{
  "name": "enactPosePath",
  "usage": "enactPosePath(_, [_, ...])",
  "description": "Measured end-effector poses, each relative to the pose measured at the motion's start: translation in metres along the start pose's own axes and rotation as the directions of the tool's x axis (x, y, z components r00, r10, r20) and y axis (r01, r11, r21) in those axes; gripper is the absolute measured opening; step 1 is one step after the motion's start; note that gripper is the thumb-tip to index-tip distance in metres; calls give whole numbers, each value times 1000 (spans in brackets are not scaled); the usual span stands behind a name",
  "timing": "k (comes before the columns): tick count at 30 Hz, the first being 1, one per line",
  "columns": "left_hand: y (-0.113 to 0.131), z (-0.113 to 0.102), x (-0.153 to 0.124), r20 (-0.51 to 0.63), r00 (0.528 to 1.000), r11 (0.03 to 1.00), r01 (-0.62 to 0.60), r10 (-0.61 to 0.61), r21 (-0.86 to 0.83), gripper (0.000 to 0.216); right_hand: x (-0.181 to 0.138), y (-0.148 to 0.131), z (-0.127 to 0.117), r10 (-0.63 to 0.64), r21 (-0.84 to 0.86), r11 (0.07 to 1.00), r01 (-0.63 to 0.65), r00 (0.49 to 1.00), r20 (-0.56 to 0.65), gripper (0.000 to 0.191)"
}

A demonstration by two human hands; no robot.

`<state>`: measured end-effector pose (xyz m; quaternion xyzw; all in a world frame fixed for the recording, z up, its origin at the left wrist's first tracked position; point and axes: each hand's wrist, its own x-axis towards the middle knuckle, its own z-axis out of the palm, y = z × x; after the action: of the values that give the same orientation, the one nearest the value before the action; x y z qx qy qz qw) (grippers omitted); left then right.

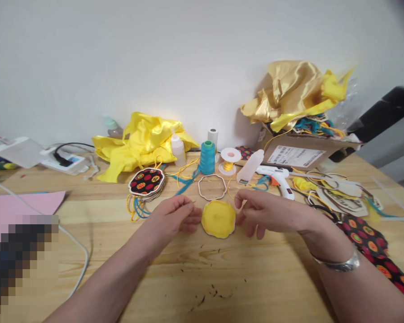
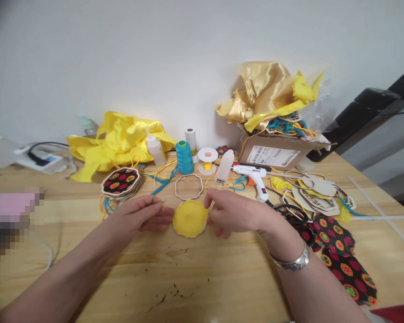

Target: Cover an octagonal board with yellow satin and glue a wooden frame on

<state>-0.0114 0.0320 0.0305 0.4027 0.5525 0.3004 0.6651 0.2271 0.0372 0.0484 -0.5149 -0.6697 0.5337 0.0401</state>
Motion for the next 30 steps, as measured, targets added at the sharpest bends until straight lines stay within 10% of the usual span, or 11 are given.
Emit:
enactPosePath(11, [-5, -1, 7, -38, 951, 900, -278, 308, 336, 19, 2, -23, 14, -223, -427, 900, 83, 931, -290, 15])
enactPosePath(16, [-7, 4, 3, -22, 915, 818, -349, 403, 457, 19, 5, -29, 30, -432, -709, 672, 216, 891, -139, 19])
enactPosePath(26, [-4, 24, -28, 243, 892, 646, -445, 382, 620, 30, 18, -4, 50, -659, -685, 632, 362, 716, -229, 12])
enactPosePath(30, [-16, 25, -26, 28, 938, 794, -308, 345, 524, 26, 19, 3, 54, -659, -682, 628, 374, 722, -211, 11])
